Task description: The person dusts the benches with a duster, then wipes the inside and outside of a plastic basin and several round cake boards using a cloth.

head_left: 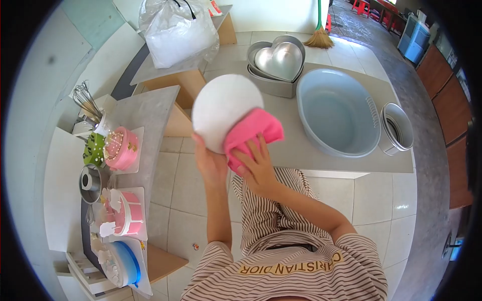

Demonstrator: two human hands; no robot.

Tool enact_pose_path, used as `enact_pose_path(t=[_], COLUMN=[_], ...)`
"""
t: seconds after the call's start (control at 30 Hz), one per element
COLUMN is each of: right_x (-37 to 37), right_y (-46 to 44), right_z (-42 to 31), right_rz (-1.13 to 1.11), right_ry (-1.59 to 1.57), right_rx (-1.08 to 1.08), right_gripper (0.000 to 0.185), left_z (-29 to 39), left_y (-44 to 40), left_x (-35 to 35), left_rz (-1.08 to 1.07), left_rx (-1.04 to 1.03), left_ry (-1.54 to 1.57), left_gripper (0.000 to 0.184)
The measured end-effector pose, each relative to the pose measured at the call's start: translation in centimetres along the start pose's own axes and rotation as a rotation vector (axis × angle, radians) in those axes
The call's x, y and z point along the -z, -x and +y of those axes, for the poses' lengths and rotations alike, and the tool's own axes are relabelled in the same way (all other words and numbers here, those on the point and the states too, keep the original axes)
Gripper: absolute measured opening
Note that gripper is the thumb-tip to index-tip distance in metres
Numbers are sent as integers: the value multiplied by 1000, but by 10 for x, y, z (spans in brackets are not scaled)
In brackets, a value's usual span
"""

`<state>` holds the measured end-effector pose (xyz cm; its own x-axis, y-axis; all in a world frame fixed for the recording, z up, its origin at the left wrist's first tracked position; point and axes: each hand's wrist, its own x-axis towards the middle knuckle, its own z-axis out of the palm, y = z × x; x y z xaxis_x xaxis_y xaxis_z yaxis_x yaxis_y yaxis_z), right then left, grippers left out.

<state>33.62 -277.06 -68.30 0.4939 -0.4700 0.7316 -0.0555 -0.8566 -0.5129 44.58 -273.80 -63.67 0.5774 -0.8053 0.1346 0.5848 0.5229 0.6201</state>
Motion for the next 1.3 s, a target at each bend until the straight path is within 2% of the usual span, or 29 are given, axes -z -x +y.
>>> enact_pose_path(t=[0.03,0.07,0.1,0.17,0.2,0.27,0.3,0.37,0.4,0.5,0.57,0.67,0.7,0.77,0.83,0.93,1.0,1.03,1.1,1.17,1.2,1.27,1.3], right_x=[-4,-8,-6,16,26,39,36,24,24,29,42,41,36,24,21,23,28,33,44,55,61,70,59], right_y=[2,0,-12,-49,-61,-76,-70,-48,-48,-54,-86,-89,-76,-51,-35,-16,-4,-1,-6,-19,-37,-66,-66], right_z=[14,27,31,31,26,19,7,-25,-22,-4,18,6,-4,-24,-29,-20,-4,4,24,46,45,36,31], right_rz=[-1,127,260,470,472,273,274,130,134,117,335,243,157,156,160,56,-43,-47,3,192,191,319,194], right_ry=[7,-103,-217,-259,-262,37,40,60,67,-2,38,4,23,28,27,36,104,102,172,249,248,135,151], right_rx=[1,-168,-338,-392,-391,-112,-112,110,112,57,13,79,138,117,91,140,293,292,483,394,396,66,165], right_gripper=[37,36,36,37,37,35,35,31,31,26,24,25,25,25,25,26,28,28,27,28,28,29,28], left_z=[4,7,5,-5,-11,-23,-26,-21,-18,-10,-7,-15,-17,-21,-20,-10,-4,-1,-1,-3,-5,-12,-18], left_y=[-1,3,7,18,21,19,18,20,18,15,18,21,18,18,25,19,19,20,21,24,27,32,32], left_x=[1,2,1,0,-1,-1,-3,-9,-11,-5,-3,8,12,10,0,5,-3,-7,-13,-14,-12,-15,-20], left_rz=[-49,-92,-86,-109,-131,-119,-105,-34,34,-96,-161,-156,-175,-194,2,-95,-77,-60,-74,-92,-97,-100,-63], left_rx=[-63,-119,-97,-44,7,37,71,23,-29,3,46,33,18,1,47,119,116,111,86,55,63,80,68], left_ry=[-71,-149,-228,-310,-384,-420,-452,-325,-203,-268,-326,-476,-362,-237,-56,23,-49,-118,-89,-60,-121,-179,-209], left_gripper=[50,52,52,51,50,46,42,40,39,36,36,37,38,39,43,47,48,48,49,49,49,49,48])
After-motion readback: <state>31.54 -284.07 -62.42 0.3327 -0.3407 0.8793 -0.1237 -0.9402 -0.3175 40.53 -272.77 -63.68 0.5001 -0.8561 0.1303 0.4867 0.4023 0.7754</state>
